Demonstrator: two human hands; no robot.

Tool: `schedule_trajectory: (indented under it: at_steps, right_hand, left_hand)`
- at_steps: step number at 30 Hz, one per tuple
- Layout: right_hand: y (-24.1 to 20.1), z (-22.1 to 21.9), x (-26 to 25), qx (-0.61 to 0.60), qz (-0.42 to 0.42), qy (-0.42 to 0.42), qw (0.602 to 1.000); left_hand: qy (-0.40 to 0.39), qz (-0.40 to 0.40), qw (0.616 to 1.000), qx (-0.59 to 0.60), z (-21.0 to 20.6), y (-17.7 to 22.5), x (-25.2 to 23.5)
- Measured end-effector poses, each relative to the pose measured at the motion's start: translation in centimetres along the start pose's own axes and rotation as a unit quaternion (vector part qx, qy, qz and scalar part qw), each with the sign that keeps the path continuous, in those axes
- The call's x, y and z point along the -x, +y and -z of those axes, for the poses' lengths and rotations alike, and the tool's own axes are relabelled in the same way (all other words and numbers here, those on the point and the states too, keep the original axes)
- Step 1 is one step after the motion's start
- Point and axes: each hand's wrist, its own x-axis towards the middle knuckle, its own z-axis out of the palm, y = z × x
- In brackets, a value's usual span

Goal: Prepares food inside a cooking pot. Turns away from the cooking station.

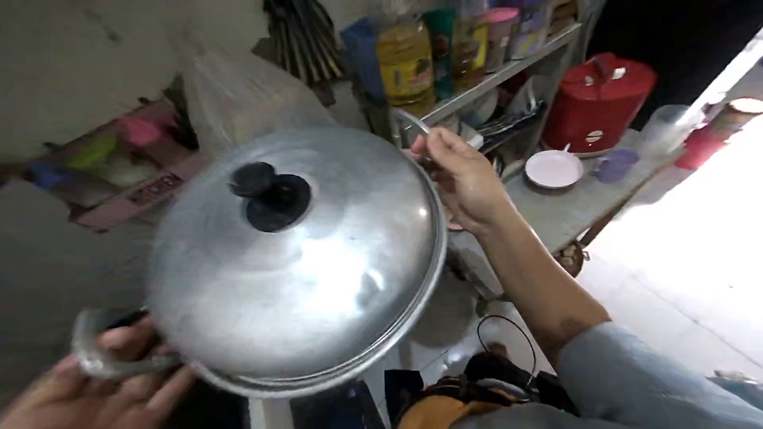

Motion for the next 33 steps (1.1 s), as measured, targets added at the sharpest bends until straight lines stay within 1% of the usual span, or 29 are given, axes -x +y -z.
schedule_trajectory:
  at_steps: [3, 6, 8, 11, 15, 18, 22, 25, 28, 33]
  right_hand:
    - [0.0, 8.7, 3.1, 0.017, -0.025, 0.057, 0.998]
    - [0.9, 17.0, 5.7, 0.037, -0.065, 0.086, 0.993]
    - [1.9, 22.2, 6.0, 0.037, -0.095, 0.114, 0.988]
    - [4.0, 29.0, 5.6, 0.027, -0.143, 0.14, 0.979]
    - [7.7, 35.7, 5.0, -0.024, -0.181, 0.152, 0.971]
    - [10.0, 38.6, 3.9, -0.053, -0.2, 0.18, 0.962]
    - [12.7, 41.2, 2.4, -0.08, -0.212, 0.205, 0.952]
    - [14.2, 42.2, 1.6, -0.098, -0.21, 0.236, 0.944]
    - [15.2, 42.8, 0.6, -0.11, -0.196, 0.254, 0.941]
    - [16.7, 43.3, -0.7, -0.127, -0.199, 0.253, 0.938]
  left_hand:
    - [-0.09, -0.002, 0.995, 0.053, -7.5, -3.7, -0.5]
    - [-0.112, 0.02, 0.988, 0.106, -14.4, -8.8, -1.3]
    - [-0.108, 0.044, 0.983, 0.145, -18.3, -12.7, -2.1]
    - [-0.076, 0.08, 0.978, 0.178, -24.1, -17.7, -2.9]
    - [-0.019, 0.126, 0.974, 0.189, -30.0, -21.4, -4.0]
    - [0.014, 0.166, 0.971, 0.173, -33.1, -23.0, -5.0]
    - [0.019, 0.202, 0.97, 0.135, -35.5, -24.3, -6.8]
    - [0.004, 0.223, 0.968, 0.111, -36.1, -25.3, -8.2]
    - [-0.01, 0.246, 0.963, 0.112, -36.4, -26.2, -9.5]
    - [-0.014, 0.265, 0.96, 0.093, -36.8, -26.9, -10.8]
